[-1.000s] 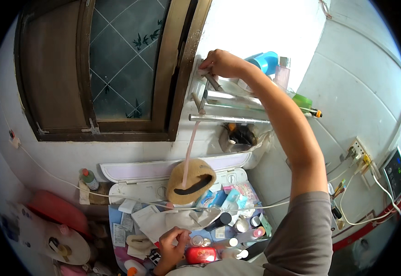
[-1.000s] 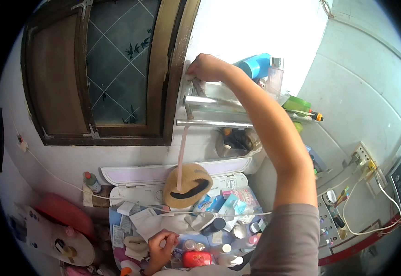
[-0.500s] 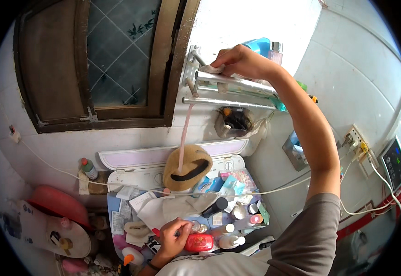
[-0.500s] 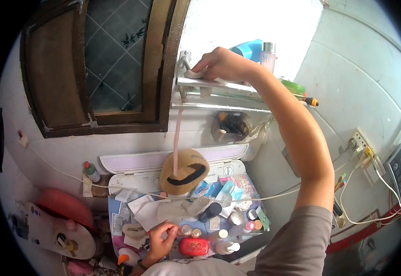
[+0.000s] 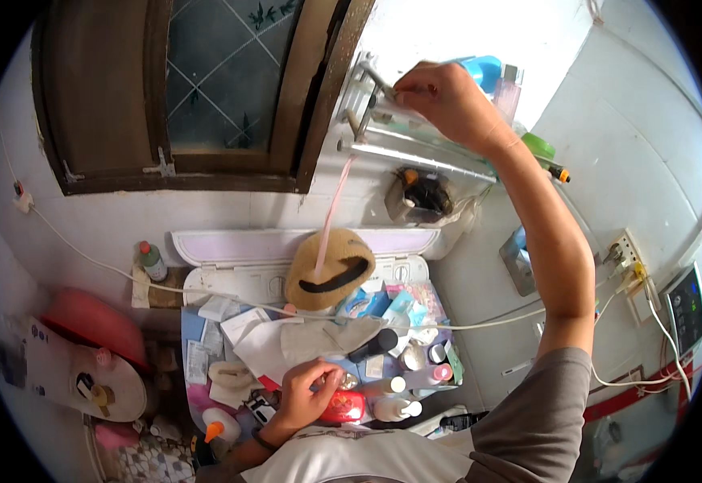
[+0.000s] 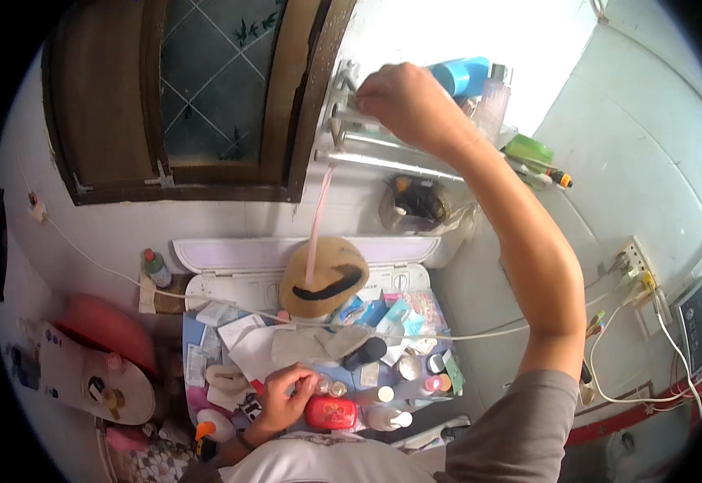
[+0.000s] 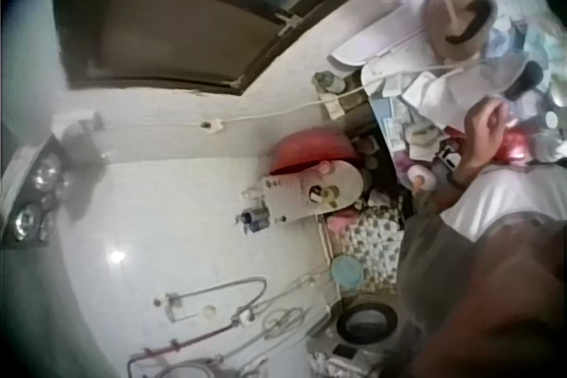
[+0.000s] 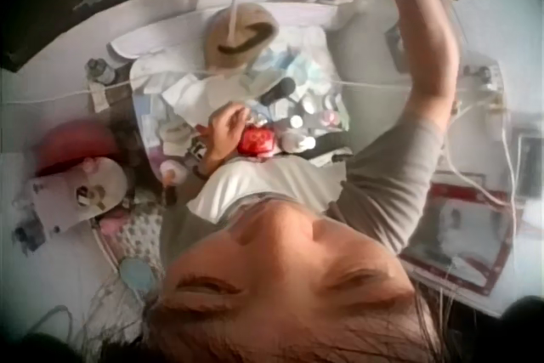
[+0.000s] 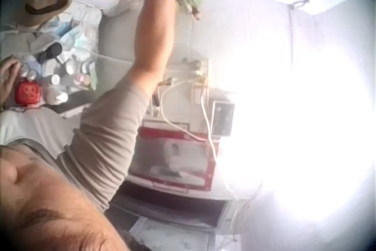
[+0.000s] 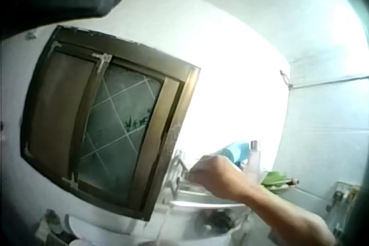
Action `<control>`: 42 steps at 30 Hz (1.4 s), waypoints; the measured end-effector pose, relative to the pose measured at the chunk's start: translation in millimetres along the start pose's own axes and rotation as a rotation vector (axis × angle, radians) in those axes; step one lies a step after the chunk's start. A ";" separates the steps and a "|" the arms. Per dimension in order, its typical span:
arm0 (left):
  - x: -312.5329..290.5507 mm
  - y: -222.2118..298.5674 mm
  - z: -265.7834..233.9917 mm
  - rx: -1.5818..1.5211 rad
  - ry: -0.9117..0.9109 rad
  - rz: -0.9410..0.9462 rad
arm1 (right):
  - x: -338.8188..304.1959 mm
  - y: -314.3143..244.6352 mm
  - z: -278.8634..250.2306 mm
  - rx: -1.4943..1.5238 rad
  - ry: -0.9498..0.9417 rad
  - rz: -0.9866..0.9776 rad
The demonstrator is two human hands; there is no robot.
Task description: The person manipulates the external water intake hose and shelf mounting above the washing machine using a cloth and small tools.
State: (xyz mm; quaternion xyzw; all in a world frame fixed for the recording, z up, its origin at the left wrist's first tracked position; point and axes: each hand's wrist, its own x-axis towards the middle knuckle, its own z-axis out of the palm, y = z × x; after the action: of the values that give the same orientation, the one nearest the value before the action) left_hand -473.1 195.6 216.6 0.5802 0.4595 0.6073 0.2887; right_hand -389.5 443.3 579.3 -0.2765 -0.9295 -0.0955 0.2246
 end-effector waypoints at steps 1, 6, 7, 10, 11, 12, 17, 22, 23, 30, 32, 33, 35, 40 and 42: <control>2.2 -1.9 1.1 0.017 -0.011 0.011 | 0.1 13.5 9.3 -0.022 0.076 -0.125; 6.9 6.4 3.1 -0.004 -0.037 -0.009 | -23.5 12.2 9.5 0.037 0.226 -0.225; 7.3 4.6 4.1 -0.018 -0.025 0.018 | -32.3 6.4 8.6 0.080 0.285 -0.208; -0.4 -1.2 0.7 -0.009 -0.001 0.025 | -59.4 -3.9 29.5 0.277 0.649 -0.270; -2.1 -2.3 0.9 -0.009 0.004 0.011 | -71.1 2.1 36.9 0.149 0.699 -0.269; -4.6 -3.0 0.7 -0.008 0.012 -0.004 | -83.4 7.5 45.6 0.023 0.746 -0.269; -4.7 0.3 7.4 -0.057 -0.041 -0.016 | -105.4 48.5 100.0 -0.057 0.845 -0.271; -5.9 -3.6 10.7 -0.016 -0.056 -0.013 | -78.8 62.7 113.5 -0.360 1.100 -0.204; -4.9 -3.5 11.0 -0.015 -0.066 -0.007 | -74.9 63.6 118.6 -0.264 1.117 -0.175; -0.6 -14.7 3.2 0.008 -0.054 -0.029 | -51.2 51.9 34.7 0.012 1.116 -0.190; 1.3 -17.2 5.5 0.013 -0.064 -0.035 | -21.4 71.7 6.0 0.144 0.716 0.053; 2.5 -15.0 5.8 0.033 -0.062 -0.030 | -5.4 74.6 -4.2 0.007 0.497 0.173; 5.7 -14.1 7.0 0.039 -0.060 -0.012 | 35.9 107.4 1.2 0.002 0.321 0.155; 15.1 -18.7 -0.4 0.015 -0.053 -0.053 | 91.4 105.7 10.5 -0.142 0.301 0.220; 14.8 -17.4 -2.7 0.018 -0.020 -0.073 | 106.1 97.8 4.2 -0.212 0.528 0.171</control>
State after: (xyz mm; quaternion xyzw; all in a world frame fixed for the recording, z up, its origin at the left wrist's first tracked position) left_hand -481.2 215.2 207.8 0.5718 0.4826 0.5865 0.3101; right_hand -415.7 575.6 630.8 -0.3411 -0.7972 -0.2415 0.4357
